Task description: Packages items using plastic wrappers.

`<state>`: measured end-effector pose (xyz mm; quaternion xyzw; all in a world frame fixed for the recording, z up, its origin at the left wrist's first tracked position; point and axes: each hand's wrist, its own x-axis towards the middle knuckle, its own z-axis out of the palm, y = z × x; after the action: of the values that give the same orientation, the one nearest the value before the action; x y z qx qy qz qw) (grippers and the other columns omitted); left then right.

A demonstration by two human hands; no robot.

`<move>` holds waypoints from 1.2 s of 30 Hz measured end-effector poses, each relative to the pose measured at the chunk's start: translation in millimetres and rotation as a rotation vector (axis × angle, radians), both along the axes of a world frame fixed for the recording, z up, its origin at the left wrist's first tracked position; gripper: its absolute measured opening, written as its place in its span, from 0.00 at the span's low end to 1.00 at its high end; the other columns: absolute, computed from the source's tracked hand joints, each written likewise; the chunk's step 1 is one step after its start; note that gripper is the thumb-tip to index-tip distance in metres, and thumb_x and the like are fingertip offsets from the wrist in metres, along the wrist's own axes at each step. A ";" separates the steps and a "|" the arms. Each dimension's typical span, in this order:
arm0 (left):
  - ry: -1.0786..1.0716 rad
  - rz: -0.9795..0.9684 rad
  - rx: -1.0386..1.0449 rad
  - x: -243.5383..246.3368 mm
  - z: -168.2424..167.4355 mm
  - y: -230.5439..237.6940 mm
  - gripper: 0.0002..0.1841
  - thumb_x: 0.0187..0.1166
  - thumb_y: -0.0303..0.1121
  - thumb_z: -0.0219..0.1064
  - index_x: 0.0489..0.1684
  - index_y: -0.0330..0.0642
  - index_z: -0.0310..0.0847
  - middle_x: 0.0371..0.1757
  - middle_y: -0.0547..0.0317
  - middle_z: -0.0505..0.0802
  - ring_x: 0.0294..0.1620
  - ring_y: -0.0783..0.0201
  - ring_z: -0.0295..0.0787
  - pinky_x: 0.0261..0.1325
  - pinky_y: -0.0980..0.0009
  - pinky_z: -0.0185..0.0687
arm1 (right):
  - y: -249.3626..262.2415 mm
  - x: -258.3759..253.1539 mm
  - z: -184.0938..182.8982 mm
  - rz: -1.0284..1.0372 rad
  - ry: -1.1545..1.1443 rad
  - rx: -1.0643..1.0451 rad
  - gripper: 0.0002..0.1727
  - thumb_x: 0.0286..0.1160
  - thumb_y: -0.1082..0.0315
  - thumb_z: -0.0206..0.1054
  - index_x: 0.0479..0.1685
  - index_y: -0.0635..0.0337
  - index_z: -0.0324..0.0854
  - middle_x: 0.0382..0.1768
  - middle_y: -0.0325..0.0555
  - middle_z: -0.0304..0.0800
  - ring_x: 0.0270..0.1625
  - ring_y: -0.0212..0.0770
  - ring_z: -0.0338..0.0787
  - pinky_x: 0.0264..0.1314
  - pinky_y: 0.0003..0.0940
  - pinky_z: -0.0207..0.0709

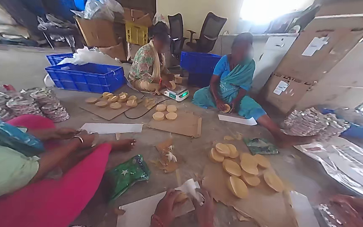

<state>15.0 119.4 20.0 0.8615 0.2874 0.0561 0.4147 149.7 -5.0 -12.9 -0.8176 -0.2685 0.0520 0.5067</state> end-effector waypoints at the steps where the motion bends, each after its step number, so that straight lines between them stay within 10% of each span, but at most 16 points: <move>1: -0.012 -0.009 -0.011 0.8 -1.0 0.4 0.24 0.79 0.24 0.66 0.76 0.43 0.80 0.74 0.39 0.83 0.70 0.43 0.85 0.72 0.47 0.80 | 3.2 -1.0 7.4 -0.008 0.087 0.056 0.29 0.55 0.74 0.83 0.62 0.72 0.84 0.65 0.70 0.85 0.65 0.62 0.87 0.68 0.59 0.80; 4: -0.069 -0.017 -0.027 0.4 -6.2 0.4 0.22 0.81 0.26 0.63 0.75 0.45 0.80 0.73 0.44 0.86 0.72 0.48 0.85 0.76 0.49 0.78 | 15.1 -3.4 27.0 0.011 0.332 0.242 0.40 0.59 0.81 0.77 0.79 0.71 0.68 0.59 0.60 0.91 0.48 0.46 0.95 0.54 0.42 0.88; 10: -0.128 0.002 -0.032 -0.5 -7.0 -2.0 0.20 0.86 0.31 0.61 0.74 0.36 0.78 0.71 0.37 0.86 0.73 0.43 0.83 0.79 0.48 0.75 | 18.5 -19.7 34.0 0.304 0.023 0.108 0.09 0.72 0.74 0.72 0.47 0.66 0.93 0.46 0.51 0.97 0.48 0.40 0.96 0.59 0.36 0.89; 16: -0.140 0.069 -0.075 0.3 -11.0 -0.3 0.19 0.85 0.27 0.60 0.71 0.25 0.76 0.72 0.27 0.81 0.74 0.37 0.80 0.80 0.49 0.73 | 20.2 -24.6 47.9 0.475 -0.161 0.009 0.13 0.79 0.72 0.64 0.49 0.68 0.94 0.56 0.57 0.95 0.64 0.56 0.92 0.73 0.50 0.80; 22: -0.137 0.073 -0.057 1.2 -10.7 0.7 0.18 0.85 0.26 0.62 0.68 0.23 0.77 0.70 0.25 0.81 0.74 0.35 0.79 0.81 0.50 0.72 | 23.0 6.9 30.3 0.651 -0.271 0.063 0.08 0.70 0.73 0.70 0.39 0.60 0.96 0.53 0.47 0.97 0.66 0.49 0.91 0.74 0.45 0.80; 36: -0.086 0.192 -0.128 5.9 -6.6 0.0 0.17 0.82 0.27 0.66 0.59 0.21 0.76 0.62 0.28 0.83 0.65 0.41 0.84 0.74 0.57 0.77 | 33.7 29.4 23.5 0.784 -0.465 -0.087 0.11 0.69 0.65 0.76 0.47 0.57 0.96 0.43 0.45 0.99 0.51 0.47 0.97 0.76 0.55 0.76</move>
<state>20.9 119.4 13.4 0.7986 0.3536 0.1143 0.4735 179.2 28.7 10.5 -0.6646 -0.6619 0.0661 0.3402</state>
